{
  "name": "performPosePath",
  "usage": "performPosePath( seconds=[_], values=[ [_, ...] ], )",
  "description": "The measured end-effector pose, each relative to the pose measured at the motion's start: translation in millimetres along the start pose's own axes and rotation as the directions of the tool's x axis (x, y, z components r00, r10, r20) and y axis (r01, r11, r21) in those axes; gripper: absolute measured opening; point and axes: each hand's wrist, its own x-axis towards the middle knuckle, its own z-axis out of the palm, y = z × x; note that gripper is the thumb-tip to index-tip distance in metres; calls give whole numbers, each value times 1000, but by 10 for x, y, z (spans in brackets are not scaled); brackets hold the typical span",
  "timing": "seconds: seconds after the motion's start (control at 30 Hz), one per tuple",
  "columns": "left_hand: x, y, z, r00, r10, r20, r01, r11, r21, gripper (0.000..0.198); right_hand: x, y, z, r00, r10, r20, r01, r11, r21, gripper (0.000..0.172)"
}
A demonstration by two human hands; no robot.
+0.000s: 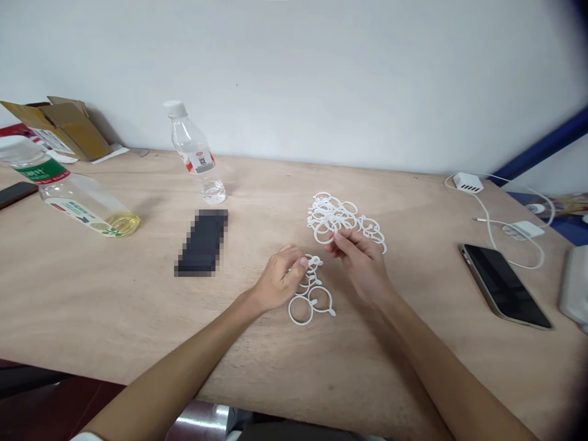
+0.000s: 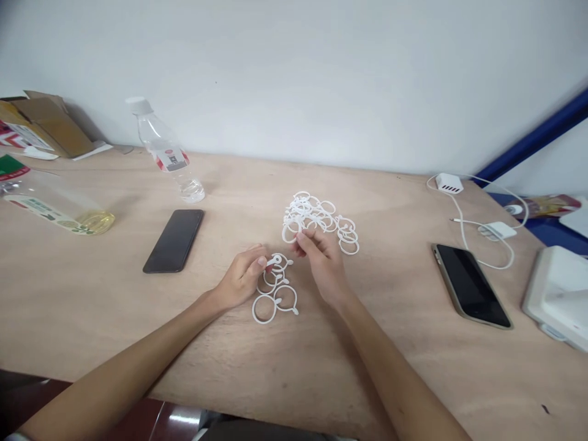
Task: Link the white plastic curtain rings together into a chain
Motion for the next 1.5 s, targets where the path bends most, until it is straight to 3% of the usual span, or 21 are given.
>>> performPosePath(
  seconds=[0.13,0.37,0.53,0.7,0.8,0.97,1.1,1.23,1.37,1.5],
  values=[
    [-5,14,2,1000,4,-19,-3,999,38,54,-188,2,-114,998,46,-36,-41,992,121,12],
    [-19,52,22,1000,29,7,-30,994,106,24,-260,41,-115,996,76,39,-79,993,88,9],
    [-22,92,13,998,60,-16,-59,997,48,30,-305,-4,-29,993,99,62,-101,995,25,9],
    [-34,131,-3,991,70,-115,-76,996,-41,33,-331,-47,33,986,149,70,-148,989,-29,12],
    [-44,131,-16,983,125,-137,-126,992,0,30,-323,-31,20,988,141,56,-138,989,-43,15],
    [-45,113,-22,956,281,-79,-275,958,78,19,-280,56,-63,995,95,20,-95,995,32,29],
    [-43,109,-13,932,361,-29,-355,926,128,17,-254,96,-96,993,114,-39,-116,992,-49,33],
    [-61,112,-18,959,280,-45,-269,947,174,17,-259,85,-83,994,111,-12,-111,990,-84,31],
    [-77,113,-31,993,109,-52,-92,960,266,43,-298,30,-9,998,67,-3,-67,992,-108,29],
    [-69,105,-26,1000,27,8,-28,941,336,54,-346,-6,84,996,87,16,-85,992,-90,28]
  ],
)
